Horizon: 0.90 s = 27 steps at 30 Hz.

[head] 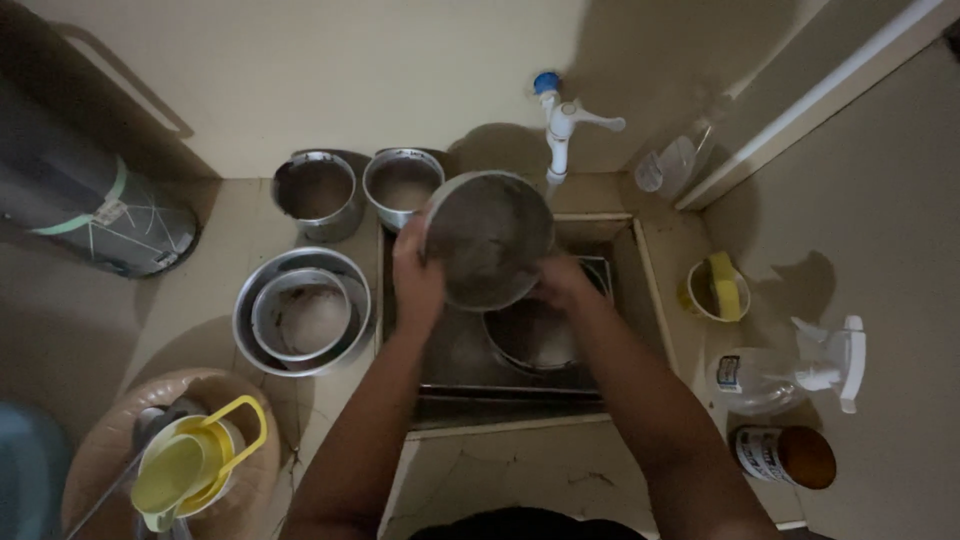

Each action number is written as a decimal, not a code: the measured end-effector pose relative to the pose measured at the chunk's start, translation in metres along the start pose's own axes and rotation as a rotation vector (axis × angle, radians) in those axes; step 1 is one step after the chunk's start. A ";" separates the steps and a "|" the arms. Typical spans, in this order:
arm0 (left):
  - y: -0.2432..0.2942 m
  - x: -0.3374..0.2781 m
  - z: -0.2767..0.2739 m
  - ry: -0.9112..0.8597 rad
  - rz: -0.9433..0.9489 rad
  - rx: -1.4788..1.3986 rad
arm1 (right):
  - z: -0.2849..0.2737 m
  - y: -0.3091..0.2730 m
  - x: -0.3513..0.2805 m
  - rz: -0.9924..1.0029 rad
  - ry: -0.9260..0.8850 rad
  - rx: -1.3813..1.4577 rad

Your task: Washing various cake pans, utensils, and containers in a kitchen sink.

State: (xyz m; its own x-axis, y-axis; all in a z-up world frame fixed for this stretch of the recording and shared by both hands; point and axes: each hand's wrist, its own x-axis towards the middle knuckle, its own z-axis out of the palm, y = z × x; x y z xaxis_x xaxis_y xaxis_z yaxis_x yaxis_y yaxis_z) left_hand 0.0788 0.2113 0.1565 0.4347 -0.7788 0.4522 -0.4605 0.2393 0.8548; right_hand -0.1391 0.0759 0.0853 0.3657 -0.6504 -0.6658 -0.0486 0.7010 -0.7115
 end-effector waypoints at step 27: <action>-0.038 0.026 0.152 -0.163 -1.116 -1.039 | -0.089 -0.035 -0.065 -0.590 0.159 0.079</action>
State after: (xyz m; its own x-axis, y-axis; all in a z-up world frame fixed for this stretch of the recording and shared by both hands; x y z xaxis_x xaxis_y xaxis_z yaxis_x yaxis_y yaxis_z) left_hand -0.0099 0.0935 0.0973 0.0616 -0.8673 -0.4939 0.7905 -0.2597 0.5547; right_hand -0.2444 0.0680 0.1336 0.1666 -0.9666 -0.1948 0.1907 0.2254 -0.9554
